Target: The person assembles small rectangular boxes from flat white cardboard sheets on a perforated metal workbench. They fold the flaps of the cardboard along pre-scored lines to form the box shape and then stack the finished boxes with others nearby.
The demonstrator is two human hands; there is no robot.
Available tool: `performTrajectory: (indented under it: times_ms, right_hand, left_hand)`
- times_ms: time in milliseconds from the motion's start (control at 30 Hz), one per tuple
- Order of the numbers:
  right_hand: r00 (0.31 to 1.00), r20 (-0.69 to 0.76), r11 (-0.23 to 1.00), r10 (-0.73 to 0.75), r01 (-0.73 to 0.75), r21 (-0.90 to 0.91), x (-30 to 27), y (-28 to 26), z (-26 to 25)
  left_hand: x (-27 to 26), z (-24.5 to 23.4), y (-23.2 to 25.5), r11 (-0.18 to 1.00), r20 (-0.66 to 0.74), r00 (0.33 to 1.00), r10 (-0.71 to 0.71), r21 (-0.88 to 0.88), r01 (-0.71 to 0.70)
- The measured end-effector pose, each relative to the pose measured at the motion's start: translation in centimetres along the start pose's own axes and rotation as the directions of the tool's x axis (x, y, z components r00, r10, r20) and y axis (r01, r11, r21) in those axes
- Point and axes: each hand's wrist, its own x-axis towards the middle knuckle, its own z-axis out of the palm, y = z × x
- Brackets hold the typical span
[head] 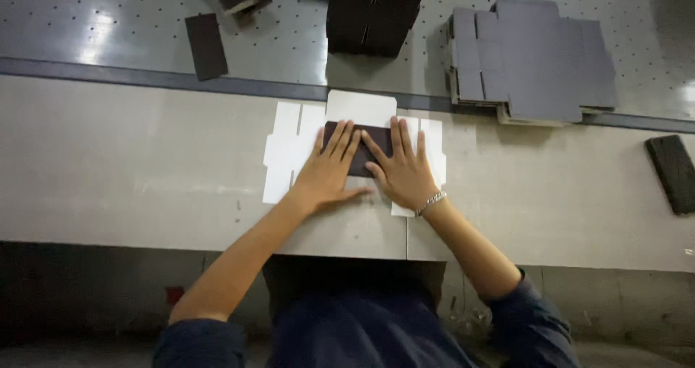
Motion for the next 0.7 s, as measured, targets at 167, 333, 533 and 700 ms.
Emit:
performTrajectory:
  times_ms: [167,333,533,700]
  right_hand:
    - [0.976,-0.208,0.967,0.066,-0.011,0.254,0.7,1.0,0.4]
    - [0.819,-0.564,0.916,0.105,0.141,0.376,-2.2,1.7,-0.6]
    - [0.935,-0.307,0.846,-0.177,0.304,0.438,-8.1,-2.1,-4.0]
    - [0.958,-0.084,0.927,-0.273,0.285,0.244,-9.8,-3.6,-3.7]
  left_hand:
    - [0.2,-2.3,-1.4,0.96,-0.158,0.979,-0.131,-0.265,0.086]
    - [-3.0,-2.3,-2.3,0.992,-0.481,0.874,-0.074,-0.122,0.016]
    - [-8.5,-2.1,0.8,0.988,-0.29,0.95,0.112,-0.071,-0.138]
    - [-9.7,-2.7,1.9,0.989,0.016,0.992,0.128,-0.073,-0.126]
